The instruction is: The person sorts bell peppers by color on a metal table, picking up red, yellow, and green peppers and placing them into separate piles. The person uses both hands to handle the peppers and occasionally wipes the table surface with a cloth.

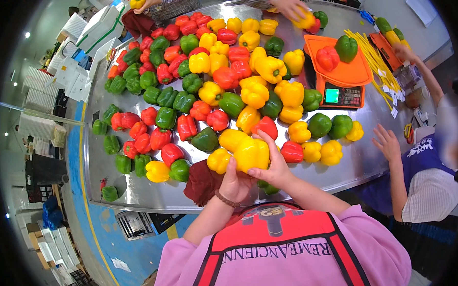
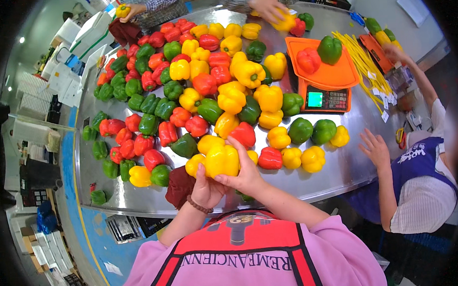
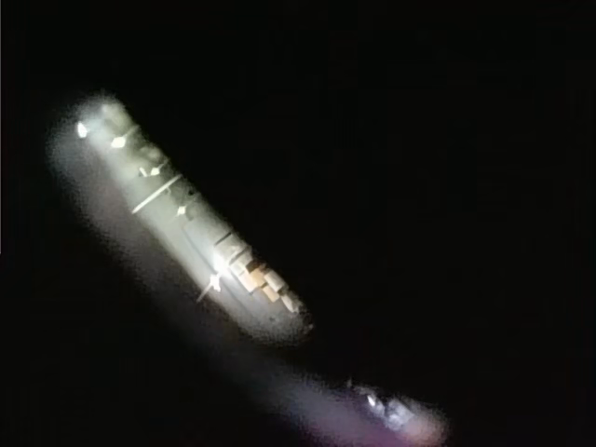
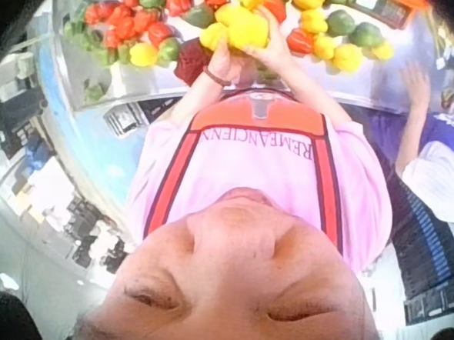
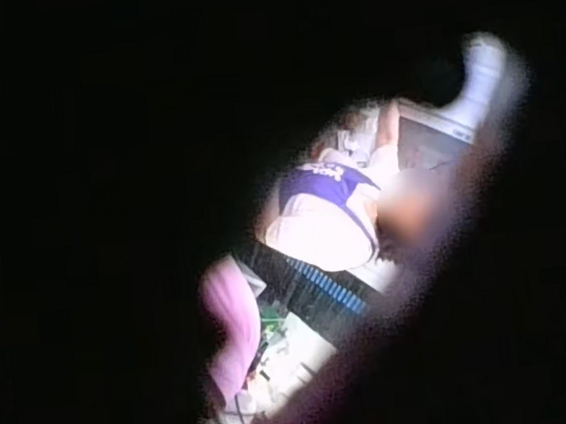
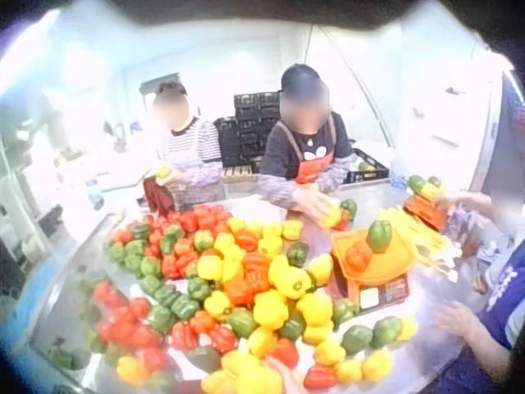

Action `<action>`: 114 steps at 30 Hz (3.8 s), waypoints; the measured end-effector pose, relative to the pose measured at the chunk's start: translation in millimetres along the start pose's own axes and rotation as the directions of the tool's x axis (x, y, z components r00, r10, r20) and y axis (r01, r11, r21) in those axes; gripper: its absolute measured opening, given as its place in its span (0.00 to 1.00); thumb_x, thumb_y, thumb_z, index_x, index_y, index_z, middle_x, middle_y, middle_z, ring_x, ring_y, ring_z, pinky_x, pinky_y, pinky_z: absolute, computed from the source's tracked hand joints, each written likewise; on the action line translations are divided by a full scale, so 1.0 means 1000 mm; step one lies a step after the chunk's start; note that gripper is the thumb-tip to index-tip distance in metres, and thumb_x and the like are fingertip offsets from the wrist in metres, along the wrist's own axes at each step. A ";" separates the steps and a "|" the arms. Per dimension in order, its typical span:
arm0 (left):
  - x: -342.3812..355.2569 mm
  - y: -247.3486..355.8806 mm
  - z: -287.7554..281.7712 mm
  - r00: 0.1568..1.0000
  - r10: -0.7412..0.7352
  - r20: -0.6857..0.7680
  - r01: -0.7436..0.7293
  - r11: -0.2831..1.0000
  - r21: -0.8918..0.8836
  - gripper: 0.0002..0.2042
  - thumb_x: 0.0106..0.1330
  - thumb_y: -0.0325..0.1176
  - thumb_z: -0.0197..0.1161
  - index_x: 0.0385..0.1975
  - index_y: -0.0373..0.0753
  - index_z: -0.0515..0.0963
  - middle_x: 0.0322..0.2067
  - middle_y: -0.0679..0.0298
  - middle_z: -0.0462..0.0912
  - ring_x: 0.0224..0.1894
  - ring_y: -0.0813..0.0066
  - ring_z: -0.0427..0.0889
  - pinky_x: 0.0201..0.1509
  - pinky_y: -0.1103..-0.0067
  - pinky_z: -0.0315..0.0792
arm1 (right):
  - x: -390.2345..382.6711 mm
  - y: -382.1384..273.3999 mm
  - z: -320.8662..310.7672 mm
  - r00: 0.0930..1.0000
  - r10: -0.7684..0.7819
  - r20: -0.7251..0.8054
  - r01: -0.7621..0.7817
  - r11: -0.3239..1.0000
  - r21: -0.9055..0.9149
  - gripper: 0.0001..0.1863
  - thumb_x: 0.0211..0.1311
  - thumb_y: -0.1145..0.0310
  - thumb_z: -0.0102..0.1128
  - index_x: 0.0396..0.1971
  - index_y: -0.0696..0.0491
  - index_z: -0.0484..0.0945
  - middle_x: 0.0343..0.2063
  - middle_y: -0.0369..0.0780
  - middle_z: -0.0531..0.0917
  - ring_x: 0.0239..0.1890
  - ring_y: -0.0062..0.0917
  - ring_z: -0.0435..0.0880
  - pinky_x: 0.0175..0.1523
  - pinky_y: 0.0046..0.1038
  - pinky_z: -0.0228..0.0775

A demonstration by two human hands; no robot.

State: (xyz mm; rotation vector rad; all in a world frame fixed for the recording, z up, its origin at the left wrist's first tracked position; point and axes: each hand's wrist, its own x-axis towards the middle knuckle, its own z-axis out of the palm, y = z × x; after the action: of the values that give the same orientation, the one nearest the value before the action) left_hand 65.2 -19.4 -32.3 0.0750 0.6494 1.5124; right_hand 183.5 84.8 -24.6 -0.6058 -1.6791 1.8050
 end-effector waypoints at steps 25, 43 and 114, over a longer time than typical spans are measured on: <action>-0.102 0.002 -0.157 0.403 0.904 0.146 0.151 -0.223 0.963 0.46 0.39 0.29 0.78 0.61 0.41 0.58 0.57 0.51 0.63 0.60 0.49 0.64 0.66 0.62 0.59 | -0.020 0.085 0.133 0.703 0.022 0.711 0.631 0.442 -0.638 0.12 0.51 0.68 0.57 0.36 0.57 0.77 0.34 0.44 0.79 0.37 0.35 0.80 0.41 0.34 0.75; -0.135 0.003 -0.181 0.272 0.854 -0.443 -0.426 0.520 0.741 0.37 0.57 0.25 0.69 0.65 0.43 0.55 0.57 0.61 0.68 0.56 0.66 0.72 0.59 0.71 0.71 | 0.013 0.088 0.149 0.877 0.040 0.480 0.241 0.826 -0.509 0.09 0.54 0.74 0.54 0.37 0.56 0.76 0.36 0.45 0.81 0.41 0.41 0.81 0.45 0.36 0.75; -0.077 0.001 -0.170 0.659 0.751 -0.024 -0.063 0.087 0.994 0.53 0.38 0.37 0.79 0.67 0.37 0.53 0.59 0.50 0.64 0.60 0.54 0.67 0.67 0.66 0.60 | -0.110 0.004 -0.238 0.720 0.069 -0.690 -0.150 0.987 -0.059 0.44 0.49 0.62 0.74 0.65 0.50 0.60 0.59 0.43 0.71 0.60 0.39 0.72 0.62 0.41 0.67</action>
State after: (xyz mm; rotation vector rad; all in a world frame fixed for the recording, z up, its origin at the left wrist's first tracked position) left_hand -4.2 -150.0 -146.3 0.9420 2.2525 1.4186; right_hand 425.5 180.9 -58.7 -1.2714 -1.2311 1.3003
